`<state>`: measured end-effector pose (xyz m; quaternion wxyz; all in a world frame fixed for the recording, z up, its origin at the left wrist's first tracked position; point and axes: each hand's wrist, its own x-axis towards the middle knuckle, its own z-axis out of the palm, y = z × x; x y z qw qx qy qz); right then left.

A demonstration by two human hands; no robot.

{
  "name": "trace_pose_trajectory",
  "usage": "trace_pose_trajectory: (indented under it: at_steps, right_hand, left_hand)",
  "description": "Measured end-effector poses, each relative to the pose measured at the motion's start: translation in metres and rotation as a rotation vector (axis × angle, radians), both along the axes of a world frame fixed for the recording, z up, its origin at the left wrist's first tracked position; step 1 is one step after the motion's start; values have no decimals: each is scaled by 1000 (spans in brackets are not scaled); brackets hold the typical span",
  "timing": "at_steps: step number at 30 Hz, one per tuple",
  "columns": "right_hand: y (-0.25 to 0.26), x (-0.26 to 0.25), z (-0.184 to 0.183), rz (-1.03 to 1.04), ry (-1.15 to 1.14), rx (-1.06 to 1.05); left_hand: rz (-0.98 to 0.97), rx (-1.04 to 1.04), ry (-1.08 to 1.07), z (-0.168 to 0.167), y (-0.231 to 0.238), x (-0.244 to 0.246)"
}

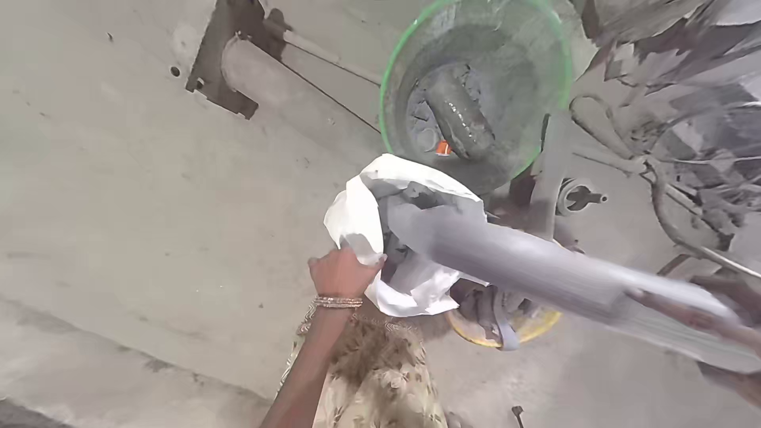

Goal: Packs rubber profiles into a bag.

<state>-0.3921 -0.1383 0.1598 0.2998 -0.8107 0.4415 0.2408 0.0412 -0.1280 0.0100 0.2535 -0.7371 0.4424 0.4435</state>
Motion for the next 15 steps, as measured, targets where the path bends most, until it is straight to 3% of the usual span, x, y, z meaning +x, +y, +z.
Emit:
trace_pose_trajectory:
  at_steps: [1, 3, 6, 9, 15]
  right_hand:
    - [-21, 24, -5, 114, -14, -42]
    - [-61, 84, -13, 344, -51, -111]
    - [-90, 140, -50, 621, -101, -148]
    - [-93, 192, -87, 714, -5, -67]
    - [-83, 258, -148, 786, 48, 46]
  left_hand:
    - [-29, 138, 33, -3, -7, -2]
    - [-41, 164, 86, -3, -7, -3]
    - [8, -176, 89, 1, 16, 10]
    - [19, -467, 96, -4, 43, 30]
    - [148, -608, 144, -17, 67, 50]
